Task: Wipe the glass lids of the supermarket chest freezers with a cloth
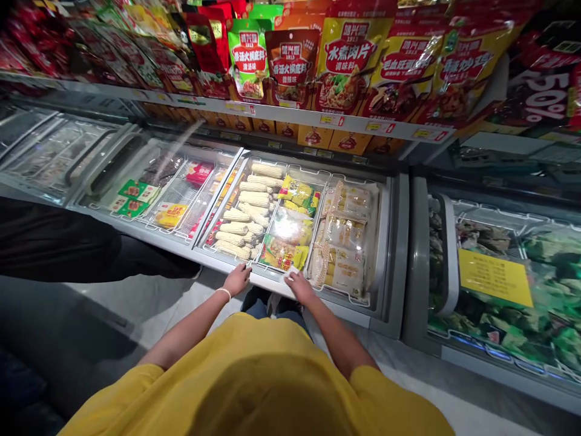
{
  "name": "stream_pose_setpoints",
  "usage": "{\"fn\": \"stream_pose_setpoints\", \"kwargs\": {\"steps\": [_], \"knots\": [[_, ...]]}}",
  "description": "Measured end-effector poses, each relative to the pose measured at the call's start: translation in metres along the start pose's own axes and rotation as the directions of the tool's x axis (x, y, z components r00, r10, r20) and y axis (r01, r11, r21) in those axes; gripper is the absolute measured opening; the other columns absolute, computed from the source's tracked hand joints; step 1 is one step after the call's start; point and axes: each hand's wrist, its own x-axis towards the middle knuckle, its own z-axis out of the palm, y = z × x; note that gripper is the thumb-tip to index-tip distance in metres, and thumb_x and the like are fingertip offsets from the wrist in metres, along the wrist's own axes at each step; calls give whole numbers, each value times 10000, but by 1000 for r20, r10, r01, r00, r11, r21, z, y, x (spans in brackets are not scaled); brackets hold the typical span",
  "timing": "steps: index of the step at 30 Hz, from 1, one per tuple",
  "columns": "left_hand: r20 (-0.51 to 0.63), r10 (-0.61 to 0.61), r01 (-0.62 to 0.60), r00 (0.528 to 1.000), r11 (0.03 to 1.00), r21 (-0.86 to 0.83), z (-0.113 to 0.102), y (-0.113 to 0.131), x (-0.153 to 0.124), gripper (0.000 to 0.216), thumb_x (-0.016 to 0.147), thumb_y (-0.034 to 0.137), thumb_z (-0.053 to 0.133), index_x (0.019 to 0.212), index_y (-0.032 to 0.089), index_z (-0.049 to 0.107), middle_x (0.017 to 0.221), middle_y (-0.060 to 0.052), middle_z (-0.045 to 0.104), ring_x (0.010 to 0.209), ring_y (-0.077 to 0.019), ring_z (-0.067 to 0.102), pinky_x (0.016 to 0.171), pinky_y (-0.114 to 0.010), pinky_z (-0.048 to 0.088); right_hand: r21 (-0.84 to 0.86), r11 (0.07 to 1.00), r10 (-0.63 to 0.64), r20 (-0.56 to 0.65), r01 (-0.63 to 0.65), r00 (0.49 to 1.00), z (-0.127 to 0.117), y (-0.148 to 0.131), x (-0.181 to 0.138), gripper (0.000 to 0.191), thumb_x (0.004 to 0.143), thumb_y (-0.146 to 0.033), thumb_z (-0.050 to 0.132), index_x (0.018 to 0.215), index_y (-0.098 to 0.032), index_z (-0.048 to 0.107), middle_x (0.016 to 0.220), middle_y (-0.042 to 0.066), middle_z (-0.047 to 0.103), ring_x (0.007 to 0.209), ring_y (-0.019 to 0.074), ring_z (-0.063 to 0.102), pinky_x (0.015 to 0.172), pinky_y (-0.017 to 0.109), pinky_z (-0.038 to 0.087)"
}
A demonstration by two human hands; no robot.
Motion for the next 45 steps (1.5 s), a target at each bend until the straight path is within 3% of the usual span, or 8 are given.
{"fn": "stream_pose_setpoints", "kwargs": {"steps": [5,13,23,27,31,36,41,45], "knots": [[-35,4,-4,999,1000,-17,3,-8,6,463,936,192,459,1398,229,470,1566,-129,340,1449,-280,296,1147,-443,290,14,998,-63,34,62,997,2,-52,61,526,943,-112,396,1432,-277,495,1354,107,536,1182,262,449,970,354,413],[-31,-12,11,999,999,-34,-21,-37,24,566,903,142,470,1462,219,425,1609,-122,267,1483,-282,231,1173,-440,241,-5,995,-100,59,100,993,6,10,7,551,949,-114,381,1438,-351,470,1261,69,566,1098,241,469,962,333,380],[-63,68,-68,996,998,1,-62,-95,63,561,914,172,482,1469,236,423,1610,-112,268,1480,-280,244,1184,-435,242,30,984,-177,27,176,984,-21,-78,140,440,952,-168,465,1310,-397,579,1160,34,603,1085,221,492,871,299,412],[-92,93,-92,991,996,11,-74,-118,83,567,904,168,497,1464,226,428,1602,-125,279,1480,-285,243,1184,-430,248,13,996,89,-111,-88,990,-53,-22,151,592,894,-81,482,1398,-391,506,1324,52,546,1169,254,471,933,343,414],[-105,128,-129,986,992,3,-83,-127,100,595,899,178,512,1480,232,398,1619,-111,237,1494,-288,195,1193,-434,231,99,878,478,-219,-468,851,-93,22,172,675,863,-71,463,1509,-243,377,1369,171,488,1174,334,467,915,424,435],[-91,167,-169,982,985,-16,-99,-128,122,675,876,195,568,1508,265,341,1646,-104,135,1510,-301,115,1202,-454,197,295,735,674,-216,-611,706,-89,-24,208,742,837,-108,498,1546,-139,281,1426,213,430,1241,347,422,974,426,420],[-93,161,-164,983,986,-34,-114,-133,142,717,857,251,622,1512,255,329,1653,-110,88,1513,-317,80,1203,-471,184,223,878,465,-189,-424,865,-40,-97,213,697,815,-93,539,1493,-138,382,1501,196,377,1370,347,314,1088,424,316],[-80,167,-169,983,985,-23,-118,-137,148,748,845,287,652,1515,260,323,1650,-116,98,1512,-322,81,1199,-465,204,98,993,76,-126,-63,989,-40,-90,201,571,832,-65,543,1380,-220,514,1376,147,518,1270,284,442,1019,384,389]]}}
